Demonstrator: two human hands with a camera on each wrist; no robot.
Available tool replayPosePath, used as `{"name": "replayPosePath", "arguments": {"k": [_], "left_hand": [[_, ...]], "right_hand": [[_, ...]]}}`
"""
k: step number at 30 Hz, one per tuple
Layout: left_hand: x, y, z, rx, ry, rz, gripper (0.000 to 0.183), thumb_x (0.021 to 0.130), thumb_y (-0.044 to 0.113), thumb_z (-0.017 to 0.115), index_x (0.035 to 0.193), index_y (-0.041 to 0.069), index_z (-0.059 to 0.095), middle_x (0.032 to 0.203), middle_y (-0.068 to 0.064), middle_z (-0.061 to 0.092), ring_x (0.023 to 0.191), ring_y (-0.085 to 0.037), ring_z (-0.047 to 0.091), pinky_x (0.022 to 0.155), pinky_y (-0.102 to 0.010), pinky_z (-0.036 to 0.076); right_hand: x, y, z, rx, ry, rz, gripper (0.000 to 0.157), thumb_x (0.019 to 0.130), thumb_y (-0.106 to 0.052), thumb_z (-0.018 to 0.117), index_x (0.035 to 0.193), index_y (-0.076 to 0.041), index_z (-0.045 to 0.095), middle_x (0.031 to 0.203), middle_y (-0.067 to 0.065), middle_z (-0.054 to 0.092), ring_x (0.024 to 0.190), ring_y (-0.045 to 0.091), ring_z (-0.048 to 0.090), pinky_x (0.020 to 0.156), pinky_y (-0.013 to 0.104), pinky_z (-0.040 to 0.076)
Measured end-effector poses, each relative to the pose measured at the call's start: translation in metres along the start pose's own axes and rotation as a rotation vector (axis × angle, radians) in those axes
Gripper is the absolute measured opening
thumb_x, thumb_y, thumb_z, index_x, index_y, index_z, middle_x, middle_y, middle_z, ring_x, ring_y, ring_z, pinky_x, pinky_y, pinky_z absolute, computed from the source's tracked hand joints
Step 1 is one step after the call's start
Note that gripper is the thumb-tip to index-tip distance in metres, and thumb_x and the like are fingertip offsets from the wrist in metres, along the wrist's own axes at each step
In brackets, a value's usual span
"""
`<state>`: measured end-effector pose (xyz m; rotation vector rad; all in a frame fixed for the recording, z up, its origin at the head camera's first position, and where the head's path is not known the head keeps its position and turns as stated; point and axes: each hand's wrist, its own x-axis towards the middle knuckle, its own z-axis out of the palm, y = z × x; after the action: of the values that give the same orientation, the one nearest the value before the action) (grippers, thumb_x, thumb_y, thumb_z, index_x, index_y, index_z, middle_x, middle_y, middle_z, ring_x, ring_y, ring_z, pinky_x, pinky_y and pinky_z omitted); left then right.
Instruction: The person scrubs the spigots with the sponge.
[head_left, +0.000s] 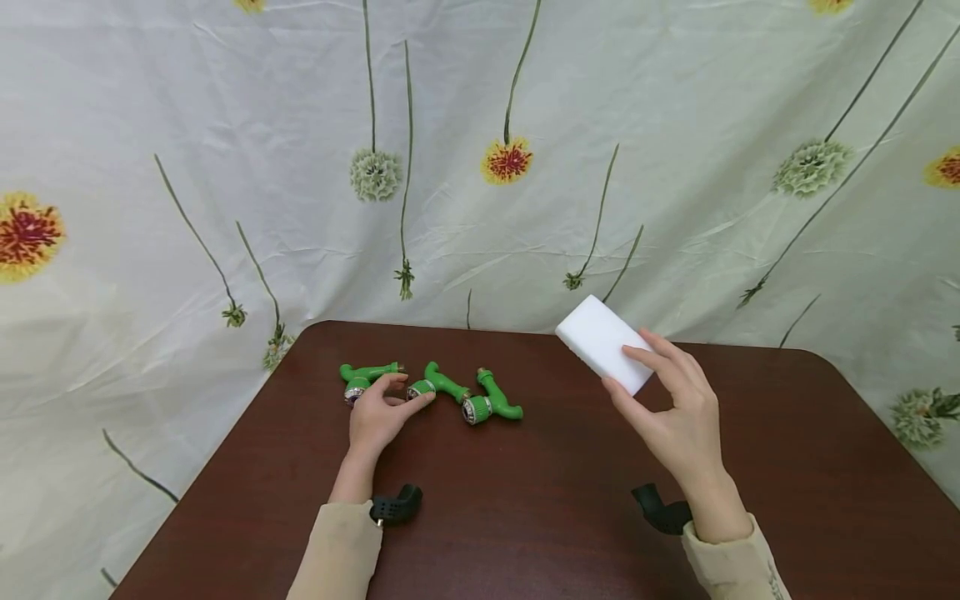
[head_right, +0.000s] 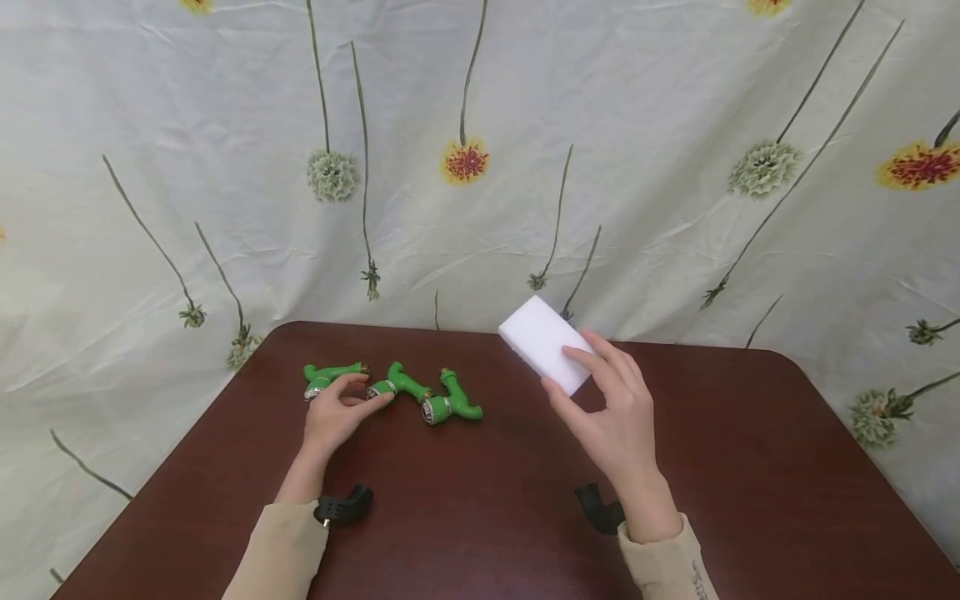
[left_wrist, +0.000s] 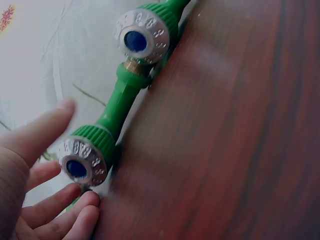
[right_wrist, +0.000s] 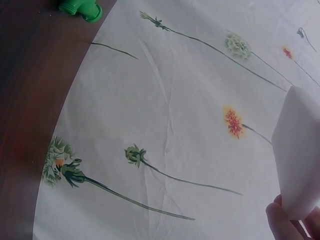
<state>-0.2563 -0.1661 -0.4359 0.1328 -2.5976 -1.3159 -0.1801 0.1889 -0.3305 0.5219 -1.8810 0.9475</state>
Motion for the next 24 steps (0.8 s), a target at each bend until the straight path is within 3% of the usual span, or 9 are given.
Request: {"name": "replayPosePath", "arguments": {"k": [5,10,17,24], "left_hand": [[-0.002,0.003,0.003,0.069,-0.014,0.048,0.057,0.075,0.037,0.078,0.123,0.01,0.061,0.111,-0.011,0.065,0.09,-0.025,0.064,0.075,-0.042,0.051],[-0.001,0.004,0.003,0.112,0.067,0.087,0.047,0.075,0.031,0.079,0.113,0.007,0.067,0.1,-0.01,0.069,0.084,-0.024,0.065,0.073,-0.041,0.049],[-0.001,0.012,0.0,0.059,0.15,0.145,0.044,0.076,0.029,0.079,0.112,0.006,0.068,0.095,-0.013,0.069,0.084,-0.026,0.066,0.076,-0.043,0.049],[-0.003,0.034,0.0,-0.08,0.208,0.364,0.04,0.077,0.023,0.079,0.109,0.003,0.067,0.091,-0.013,0.068,0.082,-0.026,0.067,0.072,-0.04,0.056]], "right_hand": [[0.0,0.0,0.0,0.006,-0.002,-0.003,0.043,0.057,0.003,0.081,0.099,-0.002,0.071,0.117,0.02,0.061,0.105,0.035,0.055,0.086,0.014,0.038],[0.001,-0.001,0.001,0.015,-0.005,-0.01,0.042,0.058,0.002,0.08,0.099,-0.001,0.071,0.117,0.02,0.061,0.105,0.036,0.055,0.086,0.014,0.038],[0.001,0.0,0.0,0.01,-0.015,-0.012,0.043,0.058,0.002,0.081,0.099,-0.002,0.071,0.117,0.018,0.062,0.105,0.033,0.058,0.086,0.011,0.039],[0.0,0.0,0.001,0.014,-0.017,-0.005,0.042,0.06,0.0,0.081,0.101,-0.004,0.071,0.118,0.017,0.062,0.107,0.033,0.057,0.087,0.012,0.039]]}}
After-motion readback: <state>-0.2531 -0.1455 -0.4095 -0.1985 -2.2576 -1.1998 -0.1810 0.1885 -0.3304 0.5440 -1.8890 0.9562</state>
